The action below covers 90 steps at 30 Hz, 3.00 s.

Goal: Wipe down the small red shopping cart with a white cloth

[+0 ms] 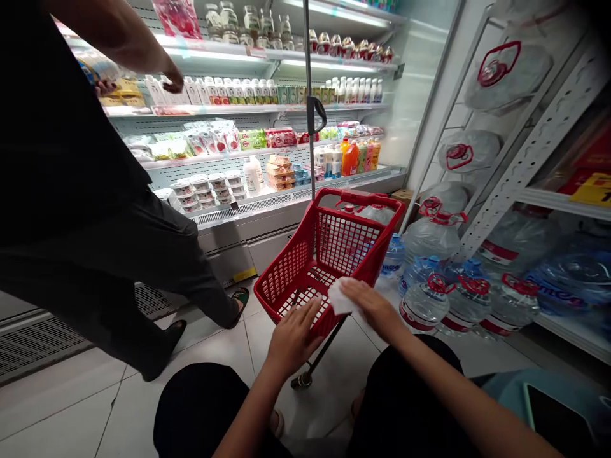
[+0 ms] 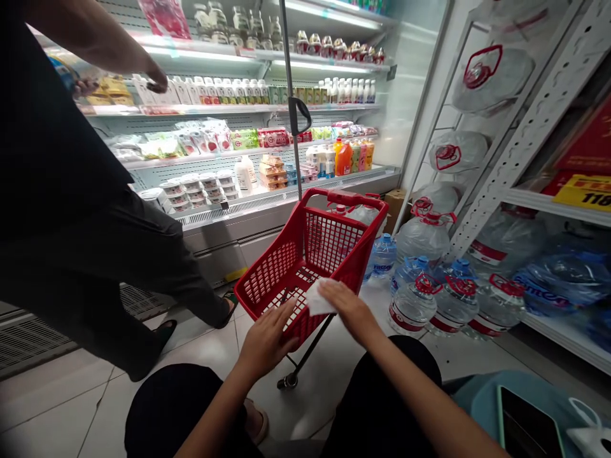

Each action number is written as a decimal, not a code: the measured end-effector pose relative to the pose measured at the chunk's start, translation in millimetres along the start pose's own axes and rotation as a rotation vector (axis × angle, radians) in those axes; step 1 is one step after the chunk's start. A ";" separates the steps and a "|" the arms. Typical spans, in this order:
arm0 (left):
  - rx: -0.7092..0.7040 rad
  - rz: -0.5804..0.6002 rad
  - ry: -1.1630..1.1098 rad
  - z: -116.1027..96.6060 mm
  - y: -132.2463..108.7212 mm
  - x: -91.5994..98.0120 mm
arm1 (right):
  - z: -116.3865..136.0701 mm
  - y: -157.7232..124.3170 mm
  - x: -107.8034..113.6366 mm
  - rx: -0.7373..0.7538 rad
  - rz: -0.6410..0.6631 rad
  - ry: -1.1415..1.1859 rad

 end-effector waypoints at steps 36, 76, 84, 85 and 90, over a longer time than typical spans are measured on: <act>0.070 0.054 0.070 51.7 11.0 -8.1 | -2.0 -23.0 -3.5 -0.247 -0.020 0.148; 0.070 -0.041 0.062 13.6 21.4 -8.9 | 53.8 -68.1 -21.2 -0.145 -0.023 -0.058; 0.105 -0.093 0.070 5.1 37.3 -22.7 | 72.8 -61.2 -24.9 -0.210 -0.074 -0.086; 0.112 -0.099 0.080 0.5 40.2 -26.2 | 79.2 -56.7 -28.4 -0.201 -0.083 -0.090; 0.110 -0.091 0.112 -8.5 43.7 -32.2 | 69.0 -49.0 -26.7 -0.149 -0.128 -0.138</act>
Point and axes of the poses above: each hand's wrist, its own y-axis towards the middle knuckle, its own x-axis out of the back of the hand, z = x × y, the point moved 2 cm from there along y, towards the middle knuckle, and after that the axes turned 12 degrees about -x, right-handed, at the moved point
